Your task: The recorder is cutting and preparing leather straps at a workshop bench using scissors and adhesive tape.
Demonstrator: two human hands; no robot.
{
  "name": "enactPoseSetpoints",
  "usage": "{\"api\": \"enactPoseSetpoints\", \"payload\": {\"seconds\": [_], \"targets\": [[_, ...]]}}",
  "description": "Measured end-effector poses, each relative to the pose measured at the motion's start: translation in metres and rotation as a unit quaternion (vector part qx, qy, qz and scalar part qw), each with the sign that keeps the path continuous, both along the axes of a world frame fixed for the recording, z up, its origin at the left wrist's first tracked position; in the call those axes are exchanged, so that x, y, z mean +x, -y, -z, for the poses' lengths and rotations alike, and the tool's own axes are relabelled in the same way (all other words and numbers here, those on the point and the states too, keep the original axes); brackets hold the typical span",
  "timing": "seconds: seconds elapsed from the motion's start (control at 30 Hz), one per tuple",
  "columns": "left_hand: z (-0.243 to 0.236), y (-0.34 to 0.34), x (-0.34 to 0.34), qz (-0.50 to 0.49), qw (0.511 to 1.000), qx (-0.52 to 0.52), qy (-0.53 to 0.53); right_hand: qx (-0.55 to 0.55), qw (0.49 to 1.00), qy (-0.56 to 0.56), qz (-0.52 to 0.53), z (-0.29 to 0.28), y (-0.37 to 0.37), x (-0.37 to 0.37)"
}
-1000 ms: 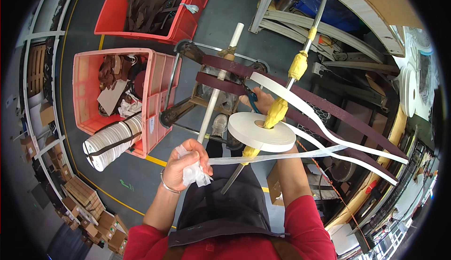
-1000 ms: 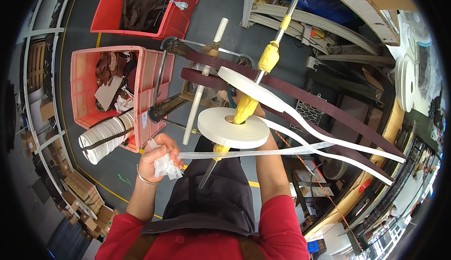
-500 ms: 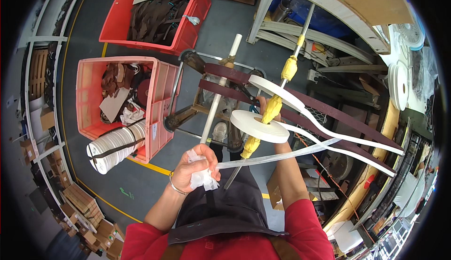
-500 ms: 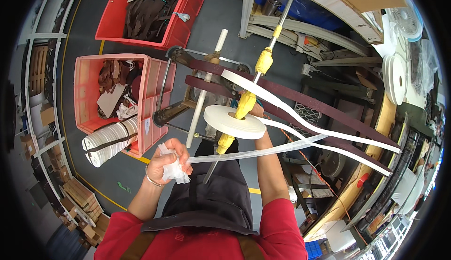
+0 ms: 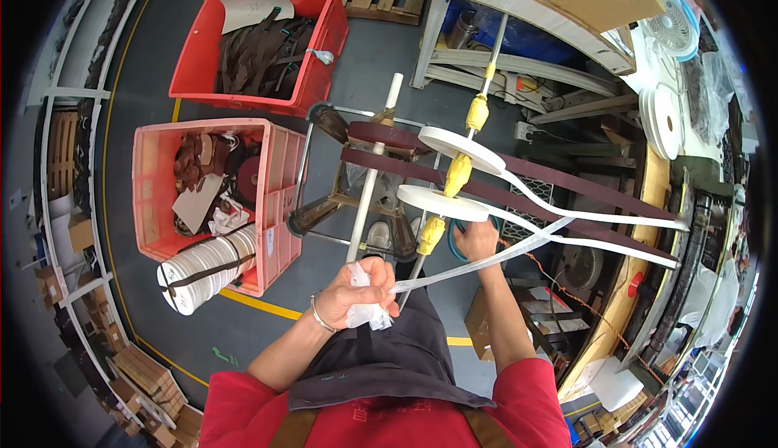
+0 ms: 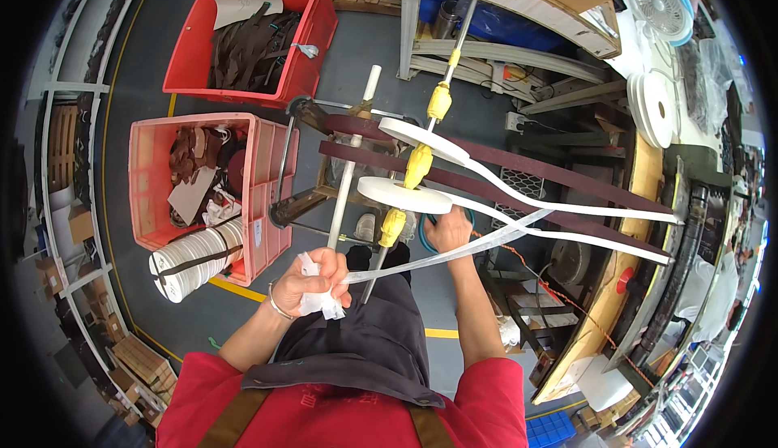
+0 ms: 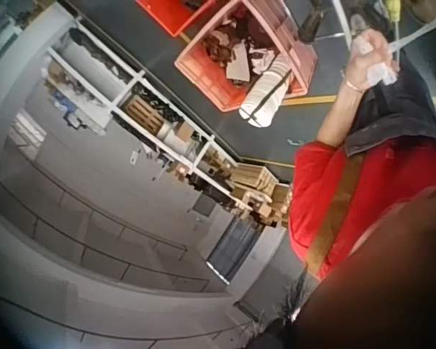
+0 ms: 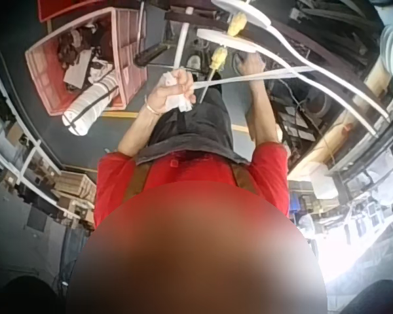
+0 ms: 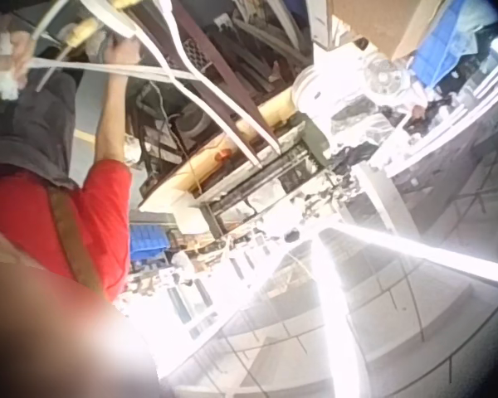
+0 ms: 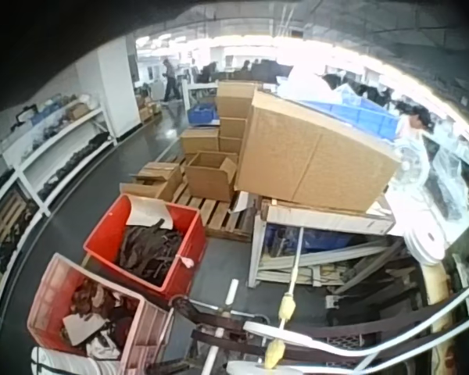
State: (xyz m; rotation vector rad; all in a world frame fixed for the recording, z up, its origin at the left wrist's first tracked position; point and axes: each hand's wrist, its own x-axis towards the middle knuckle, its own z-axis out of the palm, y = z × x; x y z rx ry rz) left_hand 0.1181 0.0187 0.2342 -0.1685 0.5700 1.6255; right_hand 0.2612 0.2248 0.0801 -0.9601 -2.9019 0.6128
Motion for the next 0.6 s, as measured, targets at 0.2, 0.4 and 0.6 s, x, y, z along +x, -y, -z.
{"api": "enactPoseSetpoints", "payload": {"seconds": [0.2, 0.4, 0.6], "targets": [[-0.006, 0.0, -0.003, 0.049, 0.999, 0.008, -0.021, -0.076, 0.991, 0.056, 0.093, -0.033, 0.035, 0.072], [-0.008, -0.009, -0.006, 0.056, 0.997, 0.033, -0.029, -0.08, 0.951, 0.048, 0.294, -0.085, 0.094, 0.172], [-0.012, -0.011, -0.01, 0.051, 0.997, 0.019, -0.051, 0.032, 0.715, -0.228, 0.66, -0.124, 0.135, 0.262]]}}
